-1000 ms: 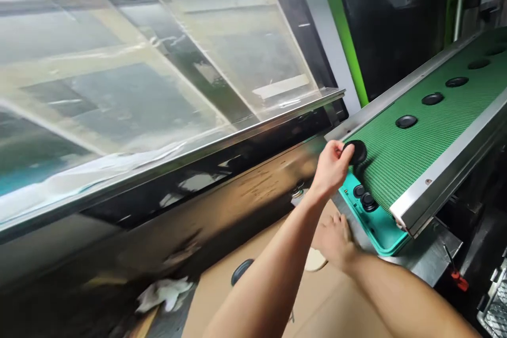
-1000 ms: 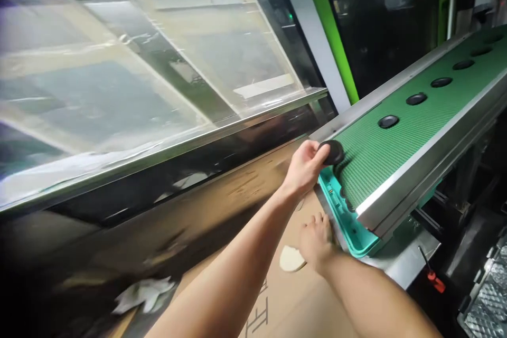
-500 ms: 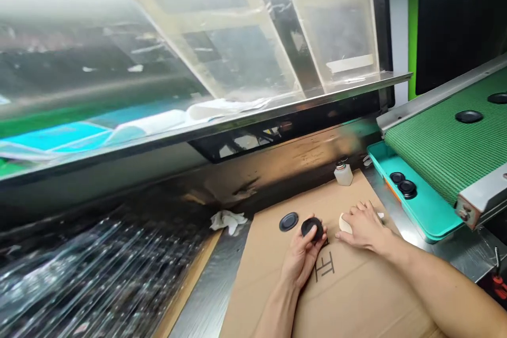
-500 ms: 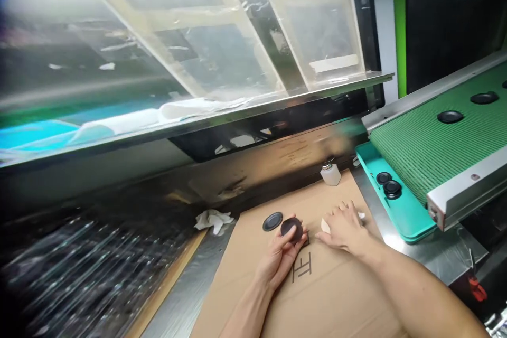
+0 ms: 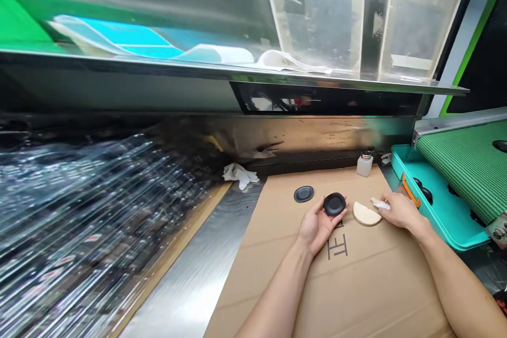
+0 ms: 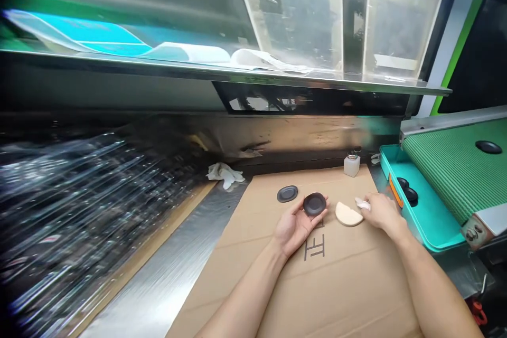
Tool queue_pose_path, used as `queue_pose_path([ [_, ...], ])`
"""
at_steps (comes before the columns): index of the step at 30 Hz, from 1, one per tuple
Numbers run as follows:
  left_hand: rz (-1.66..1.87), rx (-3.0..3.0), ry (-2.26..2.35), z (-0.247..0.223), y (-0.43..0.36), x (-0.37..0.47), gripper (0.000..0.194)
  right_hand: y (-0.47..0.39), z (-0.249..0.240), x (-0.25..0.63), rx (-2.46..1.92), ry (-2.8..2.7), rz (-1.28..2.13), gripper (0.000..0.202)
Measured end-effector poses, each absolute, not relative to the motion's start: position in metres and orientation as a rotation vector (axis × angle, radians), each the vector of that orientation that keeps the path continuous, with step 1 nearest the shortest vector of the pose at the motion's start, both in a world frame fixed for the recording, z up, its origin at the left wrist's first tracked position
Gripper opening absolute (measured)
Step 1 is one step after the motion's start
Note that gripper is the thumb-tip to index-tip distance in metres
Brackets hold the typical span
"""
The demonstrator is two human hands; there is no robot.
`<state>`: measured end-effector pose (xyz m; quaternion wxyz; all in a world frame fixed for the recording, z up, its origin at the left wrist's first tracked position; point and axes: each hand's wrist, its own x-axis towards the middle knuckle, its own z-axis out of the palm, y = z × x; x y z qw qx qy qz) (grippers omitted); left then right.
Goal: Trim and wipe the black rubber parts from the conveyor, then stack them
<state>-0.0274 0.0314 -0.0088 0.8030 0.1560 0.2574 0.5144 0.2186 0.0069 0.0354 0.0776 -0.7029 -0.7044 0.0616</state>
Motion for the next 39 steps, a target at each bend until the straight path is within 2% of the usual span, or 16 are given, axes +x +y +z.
queue_pose_path([
  [3, 1.106, 0.266, 0.499, -0.008, 0.033, -0.027, 0.037, 0.012, 0.031, 0.216, -1.943, -2.088, 0.228, 0.023],
  [7, 1.093, 0.187, 0.413, -0.007, 0.032, -0.027, 0.043, 0.035, 0.041, 0.206, -1.85, -1.963, 0.073, 0.036],
  [10, 1.084, 0.161, 0.381, -0.004, 0.031, -0.028, 0.045, 0.068, 0.062, 0.206, -1.889, -1.931, -0.051, 0.045],
  [19, 1.102, 0.149, 0.406, 0.001, 0.031, -0.027, 0.044, 0.138, 0.105, 0.213, -2.144, -2.145, -0.2, 0.046],
  [34, 1.096, 0.118, 0.371, 0.003, 0.033, -0.026, 0.039, 0.145, 0.124, 0.208, -2.147, -2.245, -0.241, 0.044],
  [39, 1.1, 0.1, 0.351, 0.003, 0.032, -0.026, 0.034, 0.103, 0.102, 0.193, -1.731, -2.079, -0.107, 0.036],
])
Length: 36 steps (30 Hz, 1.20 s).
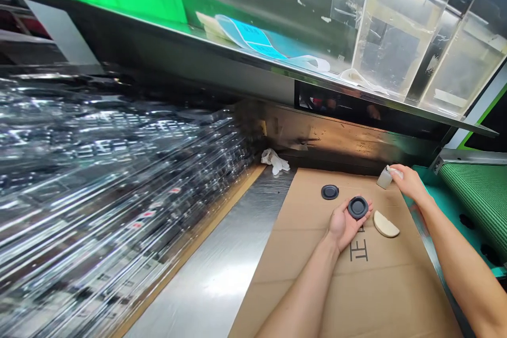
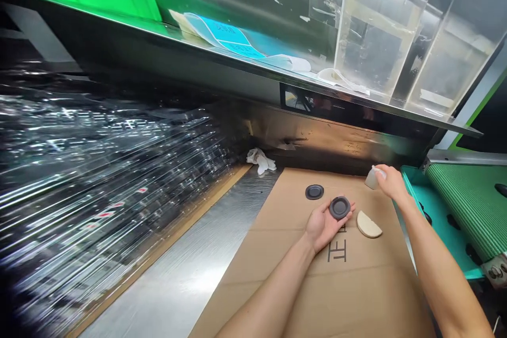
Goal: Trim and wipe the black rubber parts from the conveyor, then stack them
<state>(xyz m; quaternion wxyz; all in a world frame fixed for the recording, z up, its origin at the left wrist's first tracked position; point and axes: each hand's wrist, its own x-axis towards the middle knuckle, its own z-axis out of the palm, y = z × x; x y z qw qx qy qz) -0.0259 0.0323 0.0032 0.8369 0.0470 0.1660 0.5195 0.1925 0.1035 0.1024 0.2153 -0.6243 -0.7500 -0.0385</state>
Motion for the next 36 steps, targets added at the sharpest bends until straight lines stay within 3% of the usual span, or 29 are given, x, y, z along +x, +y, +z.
queue_pose_path([
  [4, 1.093, 0.121, 0.322, 0.002, 0.031, -0.022, 0.029, 0.046, 0.059, 0.162, -1.415, -1.992, 0.067, 0.027],
  [10, 1.11, 0.087, 0.332, -0.003, 0.028, -0.01, 0.029, 0.006, 0.019, 0.132, -1.339, -1.927, 0.183, 0.022],
  [24, 1.08, 0.27, 0.444, -0.011, 0.019, 0.003, 0.033, 0.002, 0.012, 0.127, -1.546, -2.117, -0.071, 0.018],
  [31, 1.109, 0.312, 0.51, -0.011, 0.017, -0.001, 0.032, -0.001, 0.025, 0.138, -1.498, -2.351, 0.1, 0.014],
  [36, 1.086, 0.329, 0.531, -0.011, 0.015, 0.002, 0.031, 0.001, 0.022, 0.137, -1.545, -2.218, -0.045, 0.017],
])
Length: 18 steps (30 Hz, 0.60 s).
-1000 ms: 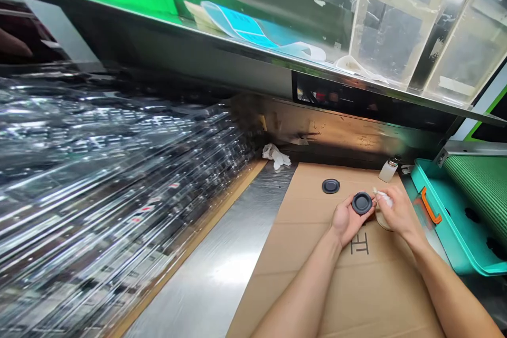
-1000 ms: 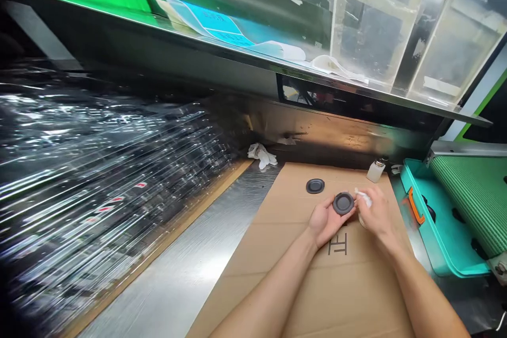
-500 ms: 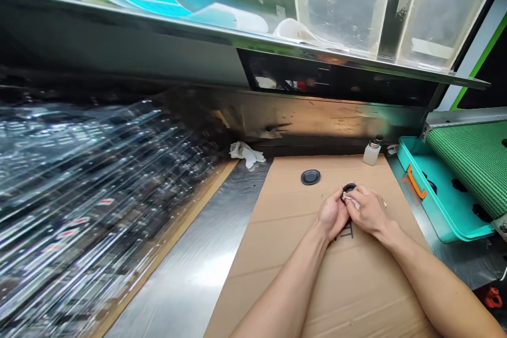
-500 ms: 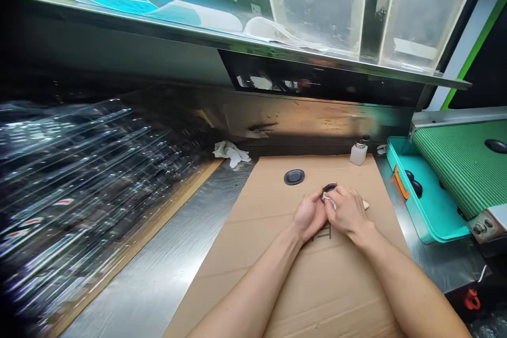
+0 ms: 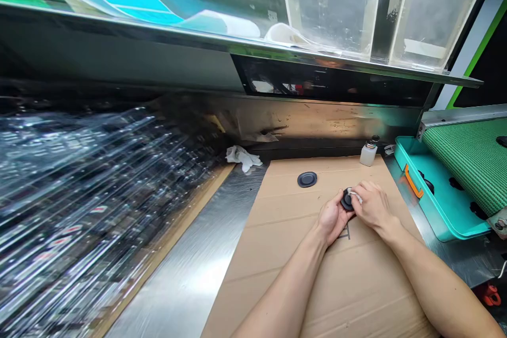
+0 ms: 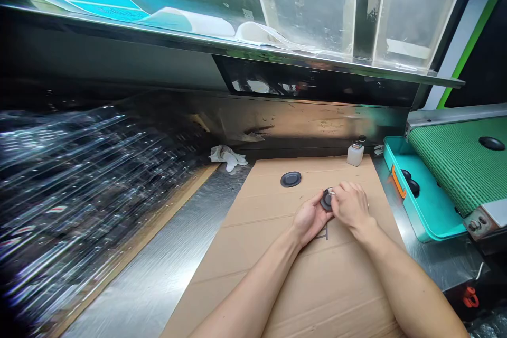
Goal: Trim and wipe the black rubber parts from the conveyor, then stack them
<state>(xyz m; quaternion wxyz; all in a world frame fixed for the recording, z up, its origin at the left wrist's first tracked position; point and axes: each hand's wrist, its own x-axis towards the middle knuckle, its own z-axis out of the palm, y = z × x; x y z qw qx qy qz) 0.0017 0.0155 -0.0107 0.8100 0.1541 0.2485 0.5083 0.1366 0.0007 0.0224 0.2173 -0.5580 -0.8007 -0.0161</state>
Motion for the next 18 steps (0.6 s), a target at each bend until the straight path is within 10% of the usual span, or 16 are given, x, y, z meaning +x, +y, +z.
queue_pose_path([
  [18, 1.11, 0.357, 0.61, -0.0105, 0.0132, 0.0001, 0.034, -0.0045, 0.0184, 0.1325, -1.648, -2.267, 0.052, 0.011],
])
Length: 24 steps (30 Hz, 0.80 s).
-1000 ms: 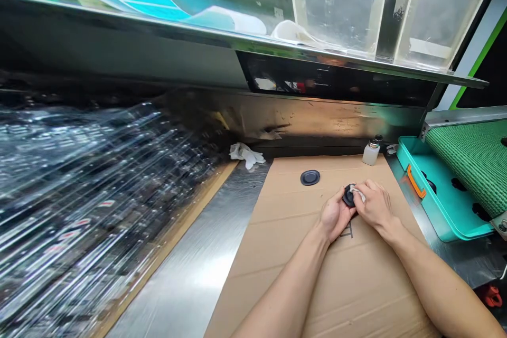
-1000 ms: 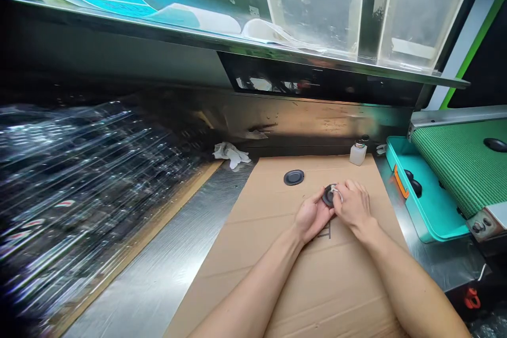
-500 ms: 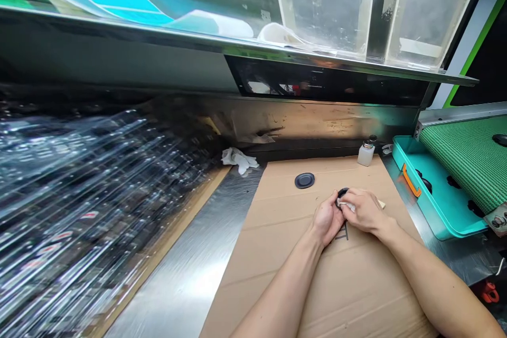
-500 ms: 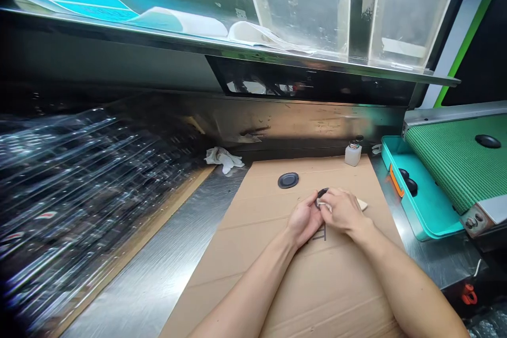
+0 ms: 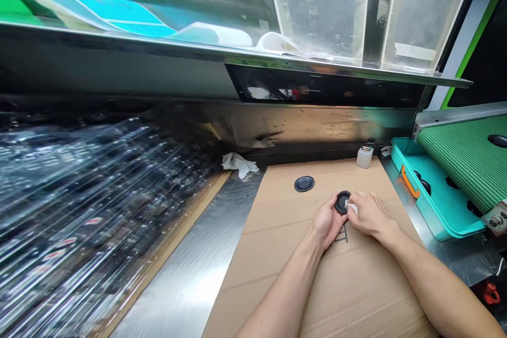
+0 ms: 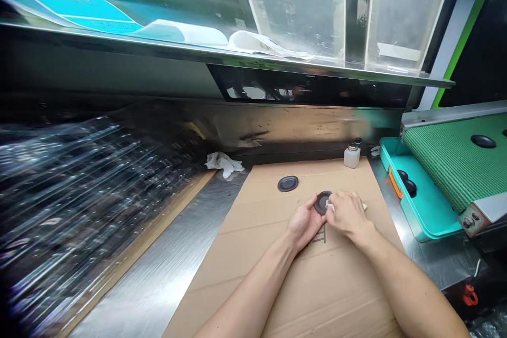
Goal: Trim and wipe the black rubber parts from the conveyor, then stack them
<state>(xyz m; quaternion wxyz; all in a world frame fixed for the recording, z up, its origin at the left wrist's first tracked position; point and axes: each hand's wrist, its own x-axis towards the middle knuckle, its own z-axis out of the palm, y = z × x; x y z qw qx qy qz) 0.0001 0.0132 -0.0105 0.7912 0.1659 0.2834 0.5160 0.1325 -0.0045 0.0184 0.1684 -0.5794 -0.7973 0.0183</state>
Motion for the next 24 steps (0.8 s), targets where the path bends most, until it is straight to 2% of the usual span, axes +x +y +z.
queue_pose_path([
  [5, 1.119, 0.354, 0.597, -0.012, 0.013, 0.002, 0.034, -0.007, 0.019, 0.131, -1.716, -2.192, 0.011, 0.014],
  [10, 1.131, 0.356, 0.588, -0.011, 0.012, 0.004, 0.03, -0.002, 0.016, 0.125, -1.538, -2.252, 0.087, 0.01],
  [13, 1.119, 0.372, 0.592, -0.011, 0.012, 0.003, 0.033, -0.001, 0.015, 0.125, -1.663, -2.133, 0.007, 0.012],
  [18, 1.11, 0.321, 0.572, -0.009, 0.014, 0.002, 0.032, -0.004, 0.014, 0.129, -1.482, -2.271, 0.197, 0.007],
  [20, 1.155, 0.285, 0.557, -0.007, 0.016, -0.001, 0.031, -0.002, 0.014, 0.133, -1.466, -2.167, 0.205, 0.007],
  [24, 1.141, 0.256, 0.535, 0.0, 0.018, -0.013, 0.032, 0.009, 0.018, 0.149, -1.474, -1.814, 0.318, 0.02],
])
